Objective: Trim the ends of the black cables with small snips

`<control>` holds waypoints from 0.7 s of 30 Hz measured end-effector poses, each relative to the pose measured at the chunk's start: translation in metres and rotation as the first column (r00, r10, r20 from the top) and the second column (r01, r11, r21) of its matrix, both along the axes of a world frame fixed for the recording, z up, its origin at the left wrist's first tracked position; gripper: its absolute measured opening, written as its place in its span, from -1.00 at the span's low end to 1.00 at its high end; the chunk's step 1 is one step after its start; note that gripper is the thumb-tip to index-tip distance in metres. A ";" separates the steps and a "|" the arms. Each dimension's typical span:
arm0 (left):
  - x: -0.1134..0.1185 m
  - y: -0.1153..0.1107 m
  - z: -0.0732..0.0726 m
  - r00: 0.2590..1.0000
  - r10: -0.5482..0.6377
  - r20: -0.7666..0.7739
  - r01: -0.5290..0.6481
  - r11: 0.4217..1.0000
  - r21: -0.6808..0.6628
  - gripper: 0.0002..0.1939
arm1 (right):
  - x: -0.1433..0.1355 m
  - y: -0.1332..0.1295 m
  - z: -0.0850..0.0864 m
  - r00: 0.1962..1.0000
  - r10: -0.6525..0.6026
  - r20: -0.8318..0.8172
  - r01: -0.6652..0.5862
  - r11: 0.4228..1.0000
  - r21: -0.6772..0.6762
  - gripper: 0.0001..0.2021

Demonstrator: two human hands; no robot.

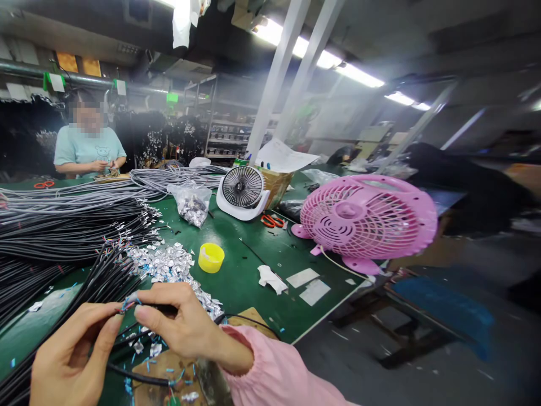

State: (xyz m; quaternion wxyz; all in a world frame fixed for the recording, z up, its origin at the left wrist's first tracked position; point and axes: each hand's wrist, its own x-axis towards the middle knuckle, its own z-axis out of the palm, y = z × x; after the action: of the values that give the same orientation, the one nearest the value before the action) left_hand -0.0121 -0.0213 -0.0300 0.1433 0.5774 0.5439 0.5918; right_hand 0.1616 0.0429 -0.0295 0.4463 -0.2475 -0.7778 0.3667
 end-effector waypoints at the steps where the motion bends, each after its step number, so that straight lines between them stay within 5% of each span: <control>1: 0.001 0.000 0.001 1.000 -0.001 -0.009 0.001 1.000 0.006 -0.79 | 0.000 0.000 0.000 1.000 0.004 -0.002 -0.004 1.000 -0.010 -0.67; 14: 0.013 -0.005 0.001 0.984 0.155 -0.083 -0.149 0.986 0.074 -0.83 | -0.003 0.000 -0.002 0.998 -0.048 -0.028 0.044 0.994 -0.104 -0.69; 18: 0.020 -0.010 0.005 0.956 0.261 -0.135 -0.252 0.964 0.081 -0.86 | -0.002 -0.004 0.000 0.996 -0.084 -0.029 0.082 0.994 -0.067 -0.75; 21: 0.019 -0.009 0.009 0.967 0.228 -0.117 -0.228 0.974 0.018 -0.80 | -0.001 -0.007 0.001 0.992 -0.126 -0.027 0.126 0.992 -0.005 -0.78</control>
State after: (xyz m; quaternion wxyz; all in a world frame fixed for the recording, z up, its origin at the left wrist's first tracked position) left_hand 0.0073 -0.0305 -0.0211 0.0405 0.5455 0.6128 0.5703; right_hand 0.1608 0.0356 -0.0283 0.4787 -0.2920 -0.7540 0.3422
